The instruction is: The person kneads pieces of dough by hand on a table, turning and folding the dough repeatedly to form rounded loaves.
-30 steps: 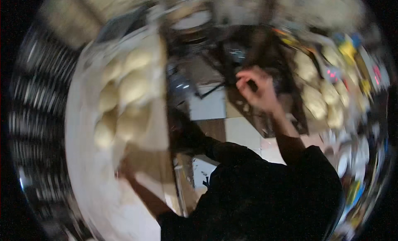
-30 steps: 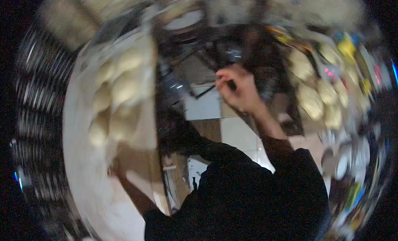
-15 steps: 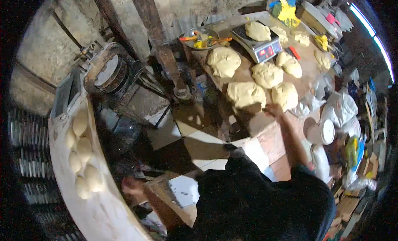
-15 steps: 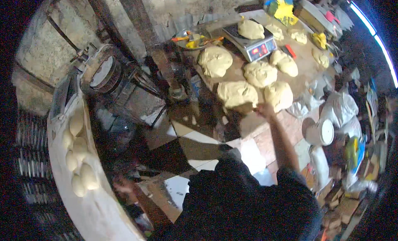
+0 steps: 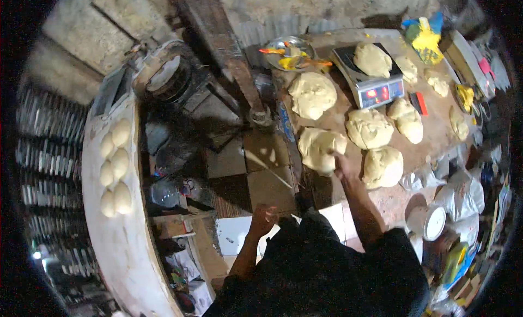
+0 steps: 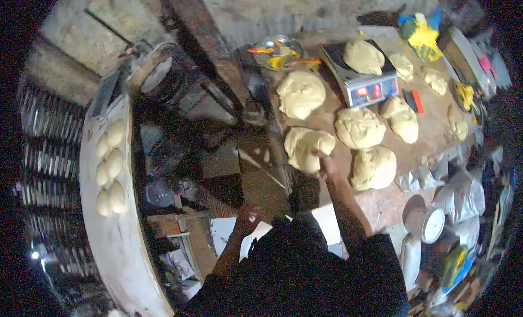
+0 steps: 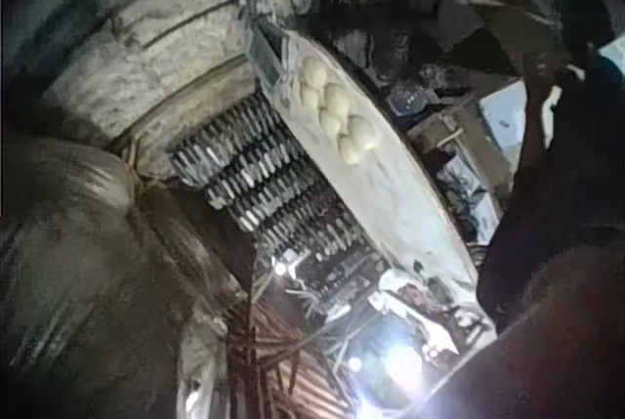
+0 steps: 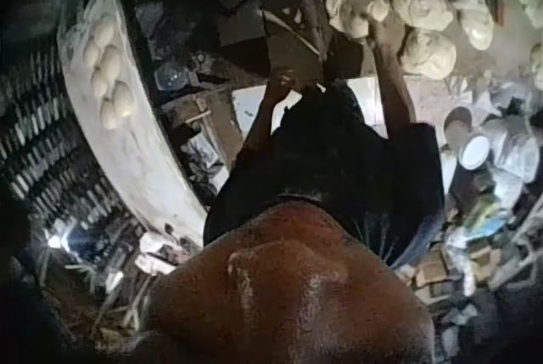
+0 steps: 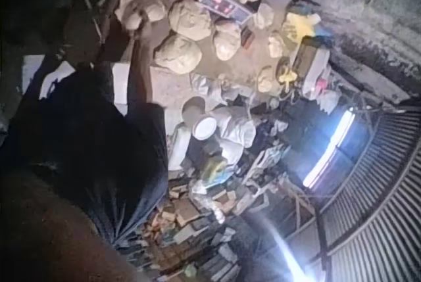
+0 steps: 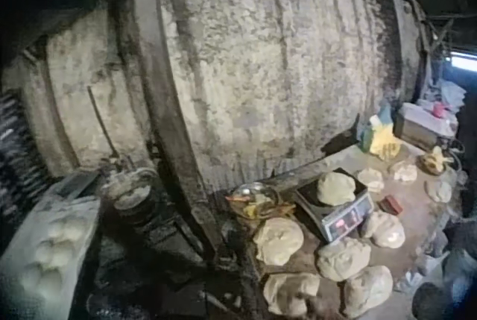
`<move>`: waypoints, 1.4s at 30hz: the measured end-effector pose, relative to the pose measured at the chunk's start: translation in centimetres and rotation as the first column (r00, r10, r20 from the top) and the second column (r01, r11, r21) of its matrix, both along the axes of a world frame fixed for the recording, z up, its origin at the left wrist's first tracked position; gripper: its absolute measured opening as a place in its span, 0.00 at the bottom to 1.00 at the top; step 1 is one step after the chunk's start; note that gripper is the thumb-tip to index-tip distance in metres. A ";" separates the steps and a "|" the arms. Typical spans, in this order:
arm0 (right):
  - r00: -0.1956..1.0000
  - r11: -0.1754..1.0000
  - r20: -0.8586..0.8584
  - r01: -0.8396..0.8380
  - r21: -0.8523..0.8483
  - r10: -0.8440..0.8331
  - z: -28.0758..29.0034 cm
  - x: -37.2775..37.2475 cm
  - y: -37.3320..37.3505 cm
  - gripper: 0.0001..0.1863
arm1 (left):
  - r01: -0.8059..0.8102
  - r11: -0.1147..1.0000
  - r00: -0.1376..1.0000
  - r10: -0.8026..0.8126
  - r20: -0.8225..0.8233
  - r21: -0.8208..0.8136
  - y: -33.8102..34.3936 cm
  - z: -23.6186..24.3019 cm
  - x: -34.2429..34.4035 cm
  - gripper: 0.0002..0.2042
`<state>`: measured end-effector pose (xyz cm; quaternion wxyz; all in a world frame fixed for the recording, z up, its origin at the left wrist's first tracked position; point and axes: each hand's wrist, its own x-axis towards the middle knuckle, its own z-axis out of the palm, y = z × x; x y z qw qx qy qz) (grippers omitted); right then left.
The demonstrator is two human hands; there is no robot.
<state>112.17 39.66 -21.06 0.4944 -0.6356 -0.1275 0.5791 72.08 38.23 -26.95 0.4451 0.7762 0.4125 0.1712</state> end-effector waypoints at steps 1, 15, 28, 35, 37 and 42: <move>0.998 0.991 0.044 -0.039 -0.126 0.045 2.0 -1.5 0.2 0.28 | -0.005 0.999 0.996 0.009 0.093 -0.043 0.1 0.6 0.1 0.20; 0.348 0.563 -0.454 -0.346 0.751 0.820 26.9 -49.1 3.9 0.31 | -0.373 0.753 0.153 0.626 0.764 -0.542 -5.4 26.4 -19.6 0.28; 0.222 0.472 -0.597 -0.828 0.302 0.771 11.5 -81.8 -0.8 0.25 | -0.501 -0.123 -0.549 0.810 0.205 -0.857 -14.2 17.2 -52.6 0.10; 0.044 0.386 -0.724 -0.868 0.314 0.689 11.6 -98.3 5.7 0.27 | -0.684 -0.253 -0.678 0.567 0.468 -0.684 -15.0 13.4 -65.1 0.13; -0.028 0.274 -0.806 -0.933 0.233 0.591 10.9 -104.1 10.9 0.28 | -0.759 -0.417 -0.602 0.741 0.296 -0.500 -12.4 13.3 -71.9 0.21; 0.072 0.184 -0.275 -0.896 0.405 0.959 5.4 -104.4 18.6 0.24 | -0.649 -0.362 -0.683 0.666 -0.301 0.669 -8.2 15.6 -81.0 0.35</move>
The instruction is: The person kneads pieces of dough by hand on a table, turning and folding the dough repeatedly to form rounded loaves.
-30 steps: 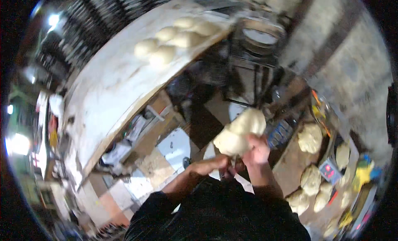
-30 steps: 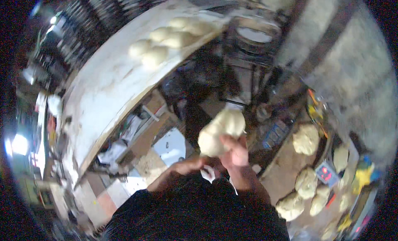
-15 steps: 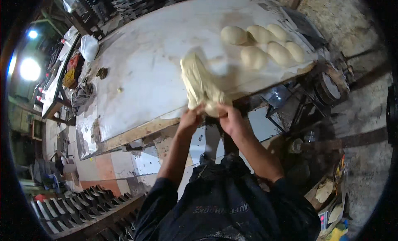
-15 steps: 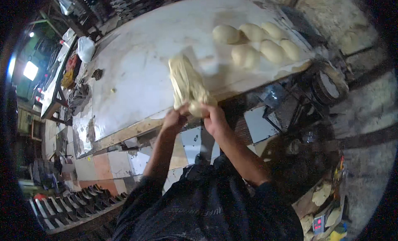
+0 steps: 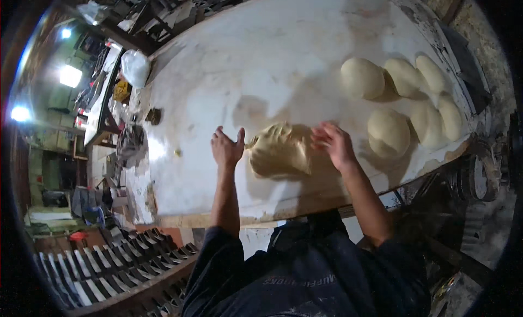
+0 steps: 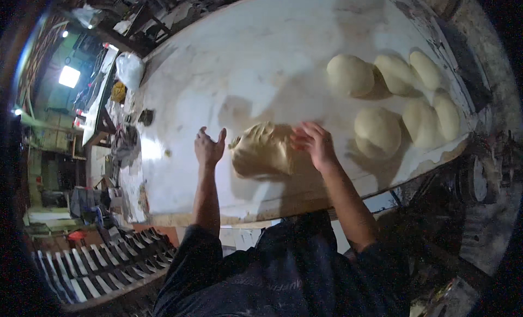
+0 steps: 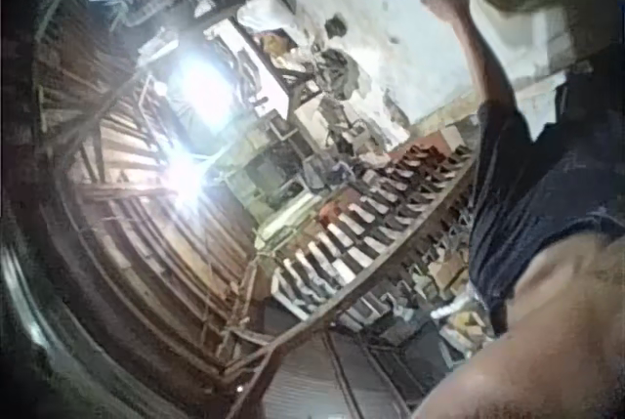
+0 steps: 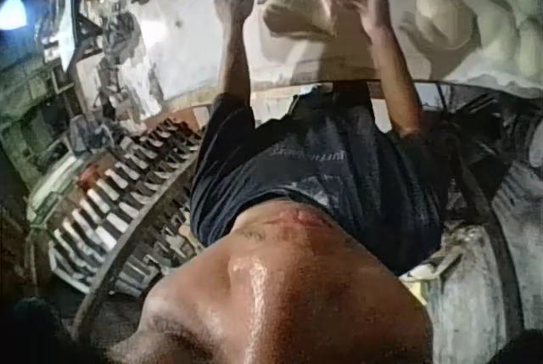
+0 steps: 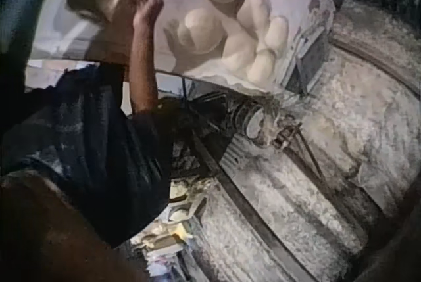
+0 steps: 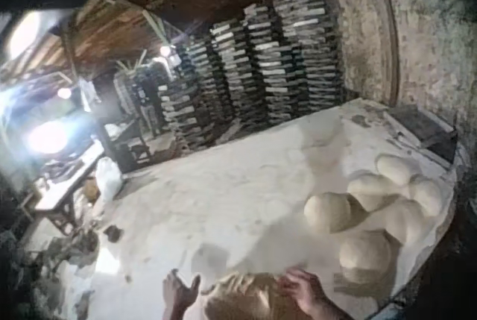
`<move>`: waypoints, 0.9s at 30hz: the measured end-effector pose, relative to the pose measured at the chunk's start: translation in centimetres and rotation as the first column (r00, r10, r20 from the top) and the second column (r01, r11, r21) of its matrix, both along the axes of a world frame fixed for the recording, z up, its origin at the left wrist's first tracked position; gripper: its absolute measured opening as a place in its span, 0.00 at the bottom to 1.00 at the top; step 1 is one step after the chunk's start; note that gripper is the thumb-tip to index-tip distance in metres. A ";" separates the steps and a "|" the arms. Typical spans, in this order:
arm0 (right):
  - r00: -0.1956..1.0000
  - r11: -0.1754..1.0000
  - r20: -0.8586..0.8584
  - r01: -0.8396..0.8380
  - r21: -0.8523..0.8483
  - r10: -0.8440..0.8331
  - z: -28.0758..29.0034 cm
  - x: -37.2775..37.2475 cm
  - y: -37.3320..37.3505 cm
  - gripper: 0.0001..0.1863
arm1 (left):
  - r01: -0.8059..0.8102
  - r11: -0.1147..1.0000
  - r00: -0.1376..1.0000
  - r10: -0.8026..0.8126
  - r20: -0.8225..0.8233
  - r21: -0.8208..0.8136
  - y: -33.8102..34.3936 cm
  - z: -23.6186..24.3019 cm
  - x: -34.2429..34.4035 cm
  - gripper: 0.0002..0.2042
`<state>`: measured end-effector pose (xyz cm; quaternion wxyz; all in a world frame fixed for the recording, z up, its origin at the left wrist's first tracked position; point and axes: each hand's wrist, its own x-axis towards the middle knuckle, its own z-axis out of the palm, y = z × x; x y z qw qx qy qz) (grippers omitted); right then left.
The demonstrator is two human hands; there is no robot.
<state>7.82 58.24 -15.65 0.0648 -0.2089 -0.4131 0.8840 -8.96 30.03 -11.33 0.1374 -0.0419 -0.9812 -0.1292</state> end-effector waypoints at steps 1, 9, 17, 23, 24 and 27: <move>0.993 0.999 0.115 0.036 0.026 -0.039 -0.6 1.8 -0.2 0.24 | 0.027 0.987 0.988 -0.051 0.148 0.158 1.0 0.5 0.1 0.36; 0.981 0.802 0.172 -0.177 0.570 0.093 -2.6 5.1 -8.5 0.40 | 0.609 0.757 0.581 -0.629 0.516 0.238 12.2 -0.2 1.8 0.42; 0.786 0.417 -0.007 -0.321 0.851 0.619 -4.9 7.4 -12.3 0.19 | 0.614 0.699 0.410 -0.679 0.609 0.366 -2.9 2.5 16.6 0.35; 0.804 0.541 -0.106 -0.290 0.789 0.585 7.8 8.5 -13.2 0.20 | 0.568 0.501 0.477 -0.847 0.235 0.652 -4.8 7.9 17.6 0.19; 0.849 0.575 -0.098 -0.262 0.775 0.519 9.5 7.7 -12.5 0.18 | 0.544 0.422 0.494 -0.860 0.130 0.725 -4.9 9.2 16.8 0.18; 0.858 0.210 -0.183 0.090 0.974 0.481 11.8 6.3 -11.4 0.18 | 0.846 0.404 0.485 -0.855 -0.186 0.349 -5.1 11.7 14.7 0.19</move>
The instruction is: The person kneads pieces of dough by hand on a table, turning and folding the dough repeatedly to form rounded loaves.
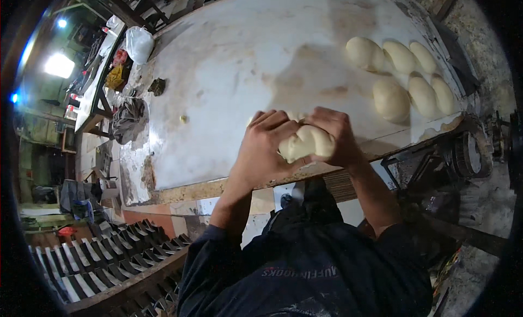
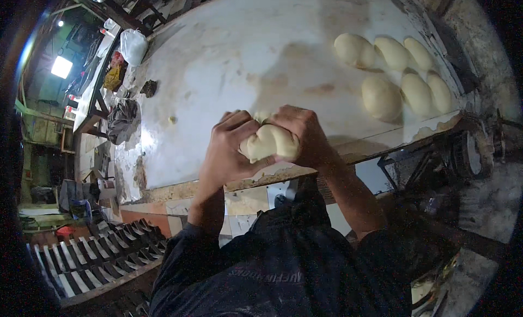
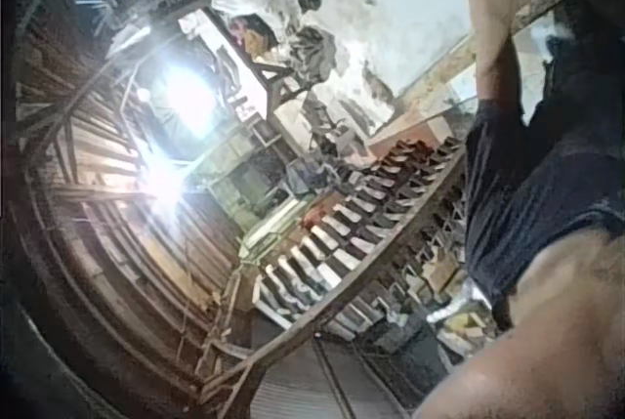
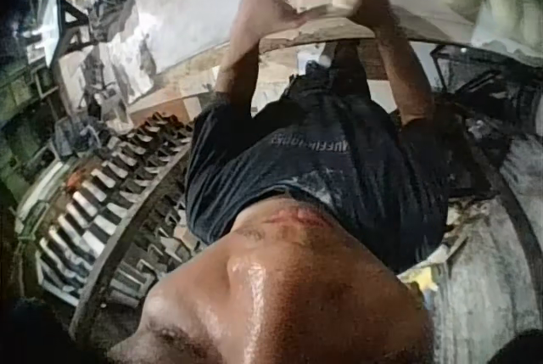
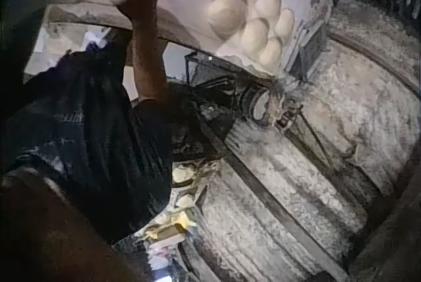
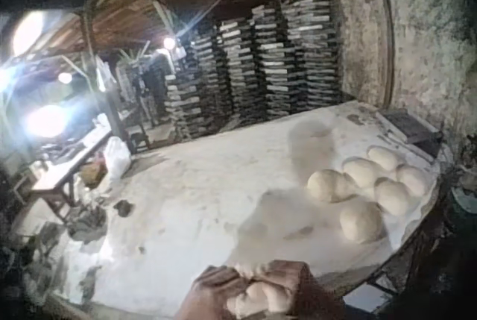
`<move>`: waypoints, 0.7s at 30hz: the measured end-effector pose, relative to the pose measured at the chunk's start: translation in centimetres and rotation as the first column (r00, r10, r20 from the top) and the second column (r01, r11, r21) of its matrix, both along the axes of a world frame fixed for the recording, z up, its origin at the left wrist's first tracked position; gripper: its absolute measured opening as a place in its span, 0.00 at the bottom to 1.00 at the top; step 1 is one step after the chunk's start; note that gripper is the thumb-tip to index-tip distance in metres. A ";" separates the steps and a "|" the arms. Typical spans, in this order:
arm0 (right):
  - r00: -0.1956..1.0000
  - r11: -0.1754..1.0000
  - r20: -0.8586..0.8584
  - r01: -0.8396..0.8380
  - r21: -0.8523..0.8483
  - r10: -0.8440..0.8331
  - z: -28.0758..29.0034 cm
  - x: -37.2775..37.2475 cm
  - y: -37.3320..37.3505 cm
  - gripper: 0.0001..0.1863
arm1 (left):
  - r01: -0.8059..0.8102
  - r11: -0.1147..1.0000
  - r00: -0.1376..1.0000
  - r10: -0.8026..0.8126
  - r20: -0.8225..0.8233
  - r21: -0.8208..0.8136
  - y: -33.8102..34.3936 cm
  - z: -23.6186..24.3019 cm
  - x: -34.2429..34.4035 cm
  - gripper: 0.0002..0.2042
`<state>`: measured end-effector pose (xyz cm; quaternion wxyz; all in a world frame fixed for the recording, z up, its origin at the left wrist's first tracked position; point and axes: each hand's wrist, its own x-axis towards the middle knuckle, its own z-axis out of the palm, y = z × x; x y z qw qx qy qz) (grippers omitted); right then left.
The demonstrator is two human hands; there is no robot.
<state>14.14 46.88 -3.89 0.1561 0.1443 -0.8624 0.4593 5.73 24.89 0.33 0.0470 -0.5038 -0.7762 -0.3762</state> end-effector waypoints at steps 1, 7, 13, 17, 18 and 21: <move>0.986 0.994 -0.162 0.044 0.100 -0.027 -0.1 0.1 0.4 0.17 | 0.028 0.999 0.993 -0.023 -0.120 0.043 0.0 0.0 0.0 0.20; 0.956 0.896 0.275 -0.205 0.393 0.099 -4.5 4.7 -1.4 0.13 | 0.246 0.870 0.953 -0.138 0.269 -0.427 2.1 -8.9 4.0 0.17; 0.815 0.917 0.435 -0.275 -0.289 0.382 -8.1 -2.9 5.5 0.30 | -0.122 0.988 0.545 -0.012 0.838 0.093 0.0 -14.3 -0.9 0.29; 0.849 0.858 0.398 0.459 -0.230 -0.348 -13.1 -8.9 8.7 0.34 | -0.611 0.581 0.748 0.647 -0.151 -0.539 6.8 -13.5 -12.4 0.25; 0.825 0.843 0.375 0.509 -0.172 -0.422 -14.2 -8.7 8.3 0.31 | -0.635 0.544 0.720 0.673 -0.166 -0.549 8.0 -12.6 -14.5 0.25; 0.813 0.566 0.434 0.582 -0.584 -0.387 -16.7 -6.9 5.0 0.35 | -0.208 0.964 0.966 0.229 0.118 -0.166 11.9 -11.2 -15.8 0.32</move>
